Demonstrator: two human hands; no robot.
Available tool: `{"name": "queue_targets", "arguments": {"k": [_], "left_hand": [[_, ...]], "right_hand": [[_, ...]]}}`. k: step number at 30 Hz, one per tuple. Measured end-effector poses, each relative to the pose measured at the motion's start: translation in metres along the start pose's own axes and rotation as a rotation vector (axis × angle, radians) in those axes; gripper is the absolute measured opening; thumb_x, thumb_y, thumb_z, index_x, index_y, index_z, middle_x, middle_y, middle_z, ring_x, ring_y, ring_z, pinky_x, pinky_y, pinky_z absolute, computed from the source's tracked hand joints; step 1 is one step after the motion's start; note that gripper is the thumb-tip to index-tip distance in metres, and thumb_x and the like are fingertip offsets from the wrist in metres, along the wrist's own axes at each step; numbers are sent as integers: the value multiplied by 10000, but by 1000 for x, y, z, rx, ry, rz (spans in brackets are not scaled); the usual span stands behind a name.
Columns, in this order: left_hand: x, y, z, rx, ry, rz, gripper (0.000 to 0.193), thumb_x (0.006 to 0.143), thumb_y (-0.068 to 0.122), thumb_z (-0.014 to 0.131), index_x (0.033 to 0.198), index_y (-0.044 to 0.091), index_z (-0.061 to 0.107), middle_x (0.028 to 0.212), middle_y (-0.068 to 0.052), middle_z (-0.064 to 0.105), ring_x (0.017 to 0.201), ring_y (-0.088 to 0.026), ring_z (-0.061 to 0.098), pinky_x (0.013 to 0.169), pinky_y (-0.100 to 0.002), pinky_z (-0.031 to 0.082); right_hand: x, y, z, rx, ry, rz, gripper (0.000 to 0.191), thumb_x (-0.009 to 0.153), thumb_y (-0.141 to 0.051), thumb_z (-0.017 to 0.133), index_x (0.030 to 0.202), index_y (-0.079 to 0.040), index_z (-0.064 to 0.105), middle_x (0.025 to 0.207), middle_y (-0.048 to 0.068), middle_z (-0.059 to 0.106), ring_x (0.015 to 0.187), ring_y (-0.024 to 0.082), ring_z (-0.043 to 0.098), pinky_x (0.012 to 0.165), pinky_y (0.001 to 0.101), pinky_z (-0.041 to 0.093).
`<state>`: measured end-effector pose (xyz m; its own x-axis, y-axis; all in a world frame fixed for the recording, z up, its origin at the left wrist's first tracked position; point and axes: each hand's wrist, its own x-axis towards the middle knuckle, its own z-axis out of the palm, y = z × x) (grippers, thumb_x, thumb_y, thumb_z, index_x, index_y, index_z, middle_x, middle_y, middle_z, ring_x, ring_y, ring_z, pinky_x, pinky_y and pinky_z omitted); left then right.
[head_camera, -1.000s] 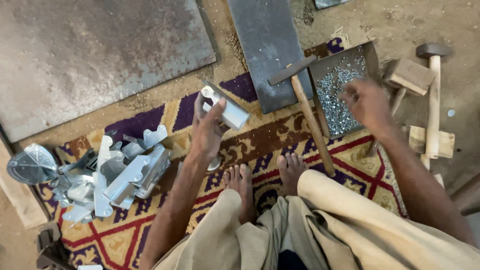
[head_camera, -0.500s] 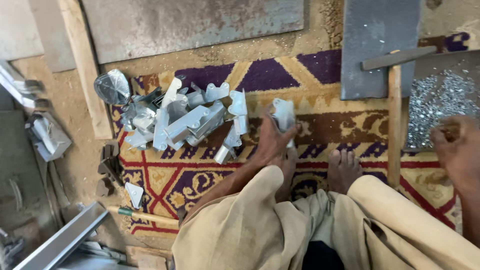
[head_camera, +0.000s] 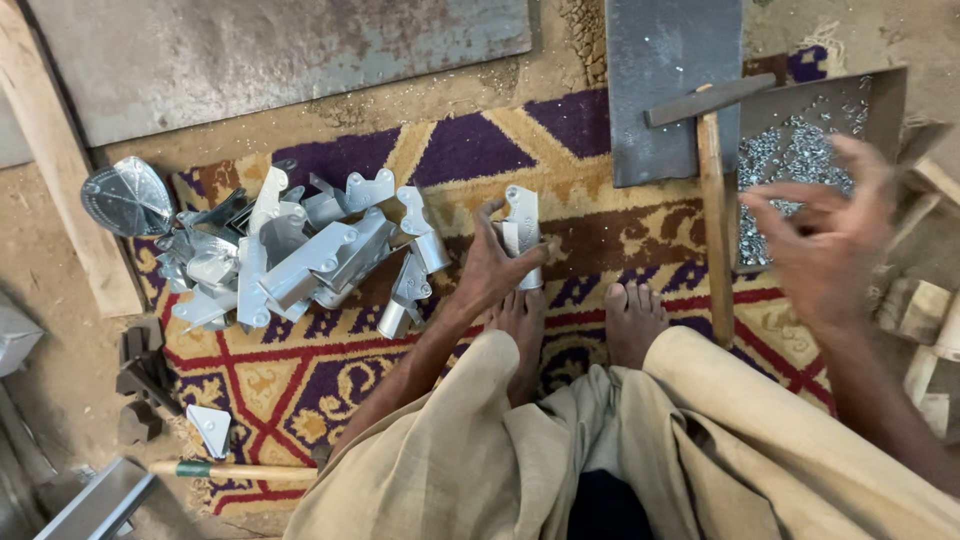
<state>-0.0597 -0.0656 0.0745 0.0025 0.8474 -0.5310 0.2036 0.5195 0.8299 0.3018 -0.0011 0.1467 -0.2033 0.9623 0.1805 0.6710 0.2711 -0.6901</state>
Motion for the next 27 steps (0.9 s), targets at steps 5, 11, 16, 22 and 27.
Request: {"name": "queue_targets", "arguments": {"k": [5,11,16,22,27], "left_hand": [[-3,-8,3,16,-170,169,1024,862,231,762,1611,1,101,1291,-261,622,1137,-346,693,970,-430,593],[-8,-8,4,147,-34,143,921,757,348,945,1421,-15,420,1285,-254,681,1194,-327,705,1012,-427,598],[-7,-4,-3,248,-39,288,842,786,360,944,1436,23,527,1246,-222,664,1179,-327,691,985,-430,608],[-3,2,-6,47,8,293,824,738,407,922,1305,-5,487,1120,-164,691,1091,-272,704,933,-415,614],[-5,5,-10,-104,-26,177,745,733,403,919,1239,5,544,1080,-164,710,1008,-257,731,856,-406,651]], "right_hand": [[33,-19,61,16,-158,-171,695,1019,-110,813,1528,-6,352,1090,97,786,745,126,691,527,211,524],[42,-16,95,8,-177,-287,768,979,-113,842,1537,-5,326,1112,100,778,822,155,736,596,218,589],[43,-13,98,-3,-157,-289,764,973,-102,853,1529,-11,339,1102,97,785,827,157,744,604,226,601],[44,-13,98,-7,-145,-332,776,974,-116,859,1541,-26,336,1106,98,776,830,155,740,626,228,606],[45,-13,98,-14,-164,-308,783,966,-132,866,1537,-22,342,1101,93,780,776,143,723,591,223,590]]}}
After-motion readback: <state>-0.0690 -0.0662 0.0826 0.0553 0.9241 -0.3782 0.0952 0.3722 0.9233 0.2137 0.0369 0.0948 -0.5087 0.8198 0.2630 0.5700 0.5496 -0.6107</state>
